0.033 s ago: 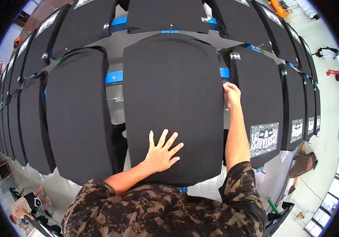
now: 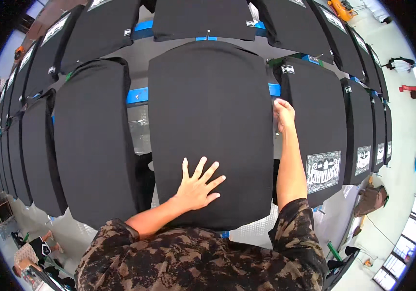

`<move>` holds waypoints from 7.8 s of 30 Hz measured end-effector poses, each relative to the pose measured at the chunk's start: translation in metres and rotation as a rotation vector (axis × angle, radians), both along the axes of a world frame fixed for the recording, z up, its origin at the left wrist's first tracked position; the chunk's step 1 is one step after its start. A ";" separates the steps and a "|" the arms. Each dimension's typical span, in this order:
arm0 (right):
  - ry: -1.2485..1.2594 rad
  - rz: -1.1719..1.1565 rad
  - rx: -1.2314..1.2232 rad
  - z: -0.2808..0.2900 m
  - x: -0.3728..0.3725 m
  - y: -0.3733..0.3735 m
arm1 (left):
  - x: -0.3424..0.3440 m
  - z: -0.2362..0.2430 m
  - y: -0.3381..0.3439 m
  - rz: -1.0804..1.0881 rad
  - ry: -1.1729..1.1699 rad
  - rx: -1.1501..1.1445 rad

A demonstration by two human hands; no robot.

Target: Placing black t-shirts onto printing platens in a screen printing facility.

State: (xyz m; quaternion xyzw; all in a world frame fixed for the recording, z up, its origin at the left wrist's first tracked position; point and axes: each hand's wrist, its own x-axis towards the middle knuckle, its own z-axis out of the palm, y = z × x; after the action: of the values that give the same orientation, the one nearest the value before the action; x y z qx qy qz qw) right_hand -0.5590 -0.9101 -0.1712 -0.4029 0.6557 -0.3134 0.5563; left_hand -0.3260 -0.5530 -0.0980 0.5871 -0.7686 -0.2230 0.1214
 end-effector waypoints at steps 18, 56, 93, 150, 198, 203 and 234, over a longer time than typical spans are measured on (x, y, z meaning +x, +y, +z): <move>0.342 0.162 -0.251 0.014 0.128 -0.144 | 0.118 -0.039 -0.320 0.434 -0.381 -0.131; 0.921 0.819 -0.763 0.034 -0.128 0.389 | -0.061 0.000 0.192 0.728 -0.203 0.258; 0.878 0.810 -0.837 0.057 -0.040 0.299 | 0.057 -0.018 -0.272 0.567 -0.262 -0.028; 0.191 1.312 -0.644 0.067 -0.065 0.373 | -0.080 0.022 0.117 0.312 0.175 -0.026; -0.497 0.685 -0.301 0.076 -0.231 0.136 | -0.204 -0.033 0.003 1.220 -0.463 0.208; 0.241 0.060 -0.754 0.090 -0.466 0.051 | -0.266 -0.002 0.025 1.398 -0.314 0.517; 0.100 0.537 -0.284 0.119 -0.519 0.227 | -0.469 0.080 0.018 0.405 0.533 0.187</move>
State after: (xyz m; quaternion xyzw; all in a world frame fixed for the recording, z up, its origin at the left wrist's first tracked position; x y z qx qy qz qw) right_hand -1.0777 -0.6833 -0.0523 -0.6504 0.5019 -0.2232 0.5246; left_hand -0.7954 -0.5345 -0.0179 0.6574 -0.5542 -0.4094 0.3051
